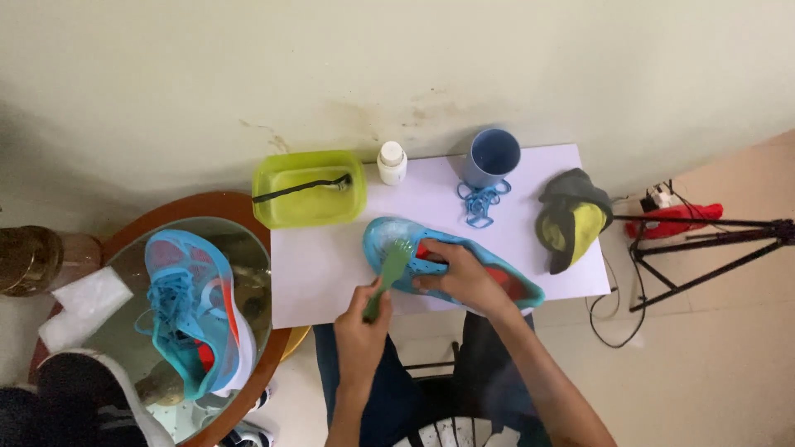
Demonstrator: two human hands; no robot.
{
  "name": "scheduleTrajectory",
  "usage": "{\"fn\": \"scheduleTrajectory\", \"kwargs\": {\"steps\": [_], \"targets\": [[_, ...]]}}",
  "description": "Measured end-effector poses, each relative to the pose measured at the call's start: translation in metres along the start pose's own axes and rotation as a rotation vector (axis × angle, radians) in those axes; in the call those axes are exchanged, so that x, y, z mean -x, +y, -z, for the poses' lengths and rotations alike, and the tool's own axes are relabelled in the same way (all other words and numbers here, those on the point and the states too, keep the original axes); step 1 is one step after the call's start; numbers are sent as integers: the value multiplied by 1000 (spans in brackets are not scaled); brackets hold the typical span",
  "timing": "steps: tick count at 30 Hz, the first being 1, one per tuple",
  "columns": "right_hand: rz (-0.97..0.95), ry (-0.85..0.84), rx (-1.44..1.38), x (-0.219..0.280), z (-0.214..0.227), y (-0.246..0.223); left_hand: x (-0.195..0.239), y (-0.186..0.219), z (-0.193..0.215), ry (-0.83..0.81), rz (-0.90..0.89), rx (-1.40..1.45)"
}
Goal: The person cleans a blue and orange sneaker using a green brush and a yellow cloth. They scrub the shoe's surface and then wipe it with the cloth.
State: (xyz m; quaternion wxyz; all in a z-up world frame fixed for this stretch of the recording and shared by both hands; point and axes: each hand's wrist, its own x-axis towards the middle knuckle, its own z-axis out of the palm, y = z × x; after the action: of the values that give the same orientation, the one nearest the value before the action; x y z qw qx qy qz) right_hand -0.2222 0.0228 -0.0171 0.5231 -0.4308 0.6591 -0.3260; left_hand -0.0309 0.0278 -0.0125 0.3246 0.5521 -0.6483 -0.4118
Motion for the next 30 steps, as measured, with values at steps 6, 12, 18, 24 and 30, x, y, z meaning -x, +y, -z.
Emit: {"fn": "scheduleTrajectory", "kwargs": {"steps": [6, 12, 18, 24, 30], "targets": [[-9, 31, 64, -13, 0, 38, -26, -7, -6, 156, -46, -29], [90, -7, -17, 2, 9, 6, 13, -53, -1, 48, -161, -168], [73, 3, -3, 6, 8, 0, -20, -43, 5, 200, -228, -145], [126, 12, -2, 4, 8, 4, 2, -62, 6, 58, -291, -219], [132, -4, 2, 9, 9, -6, -24, -42, -21, 83, -189, 39]]}}
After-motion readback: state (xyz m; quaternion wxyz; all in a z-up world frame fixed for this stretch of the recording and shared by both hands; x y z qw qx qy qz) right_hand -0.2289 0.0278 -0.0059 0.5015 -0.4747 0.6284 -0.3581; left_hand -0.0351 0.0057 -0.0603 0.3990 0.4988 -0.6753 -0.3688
